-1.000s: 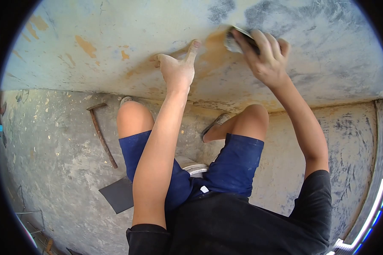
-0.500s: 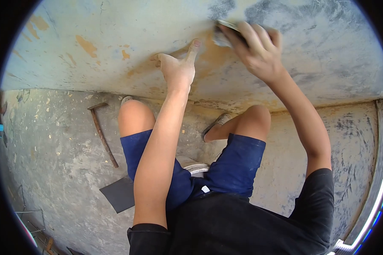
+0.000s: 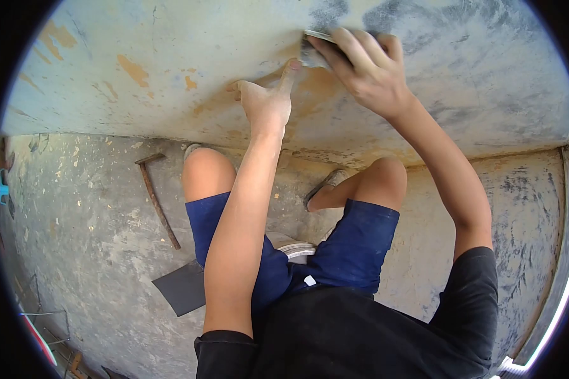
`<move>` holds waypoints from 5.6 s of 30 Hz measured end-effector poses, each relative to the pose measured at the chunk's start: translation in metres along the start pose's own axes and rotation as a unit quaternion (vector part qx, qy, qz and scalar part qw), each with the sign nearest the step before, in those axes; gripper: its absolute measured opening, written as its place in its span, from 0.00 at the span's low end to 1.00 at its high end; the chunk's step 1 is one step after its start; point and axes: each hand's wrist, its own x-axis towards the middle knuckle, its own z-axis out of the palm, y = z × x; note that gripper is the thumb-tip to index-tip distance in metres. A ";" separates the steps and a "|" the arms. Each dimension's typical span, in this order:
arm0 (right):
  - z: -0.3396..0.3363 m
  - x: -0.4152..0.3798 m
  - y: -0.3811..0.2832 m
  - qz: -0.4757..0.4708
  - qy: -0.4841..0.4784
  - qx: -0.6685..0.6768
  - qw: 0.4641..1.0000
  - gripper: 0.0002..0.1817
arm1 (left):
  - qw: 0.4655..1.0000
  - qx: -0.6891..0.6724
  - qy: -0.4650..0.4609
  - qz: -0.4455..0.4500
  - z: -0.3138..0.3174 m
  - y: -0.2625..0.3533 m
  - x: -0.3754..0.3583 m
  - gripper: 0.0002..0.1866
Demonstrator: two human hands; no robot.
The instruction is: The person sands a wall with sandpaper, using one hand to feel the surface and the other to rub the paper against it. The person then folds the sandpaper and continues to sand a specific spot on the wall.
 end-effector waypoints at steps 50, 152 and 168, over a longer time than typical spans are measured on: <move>-0.023 -0.053 0.017 0.031 0.041 0.047 0.998 0.29 | 0.995 0.012 -0.005 -0.095 -0.001 0.022 0.000 0.45; -0.005 -0.041 -0.034 0.263 0.146 0.050 0.952 0.19 | 0.994 0.075 0.040 -0.064 0.002 0.019 -0.012 0.43; 0.014 0.001 -0.049 0.226 0.162 0.107 0.954 0.18 | 0.998 -0.015 -0.001 -0.062 -0.003 0.017 -0.011 0.50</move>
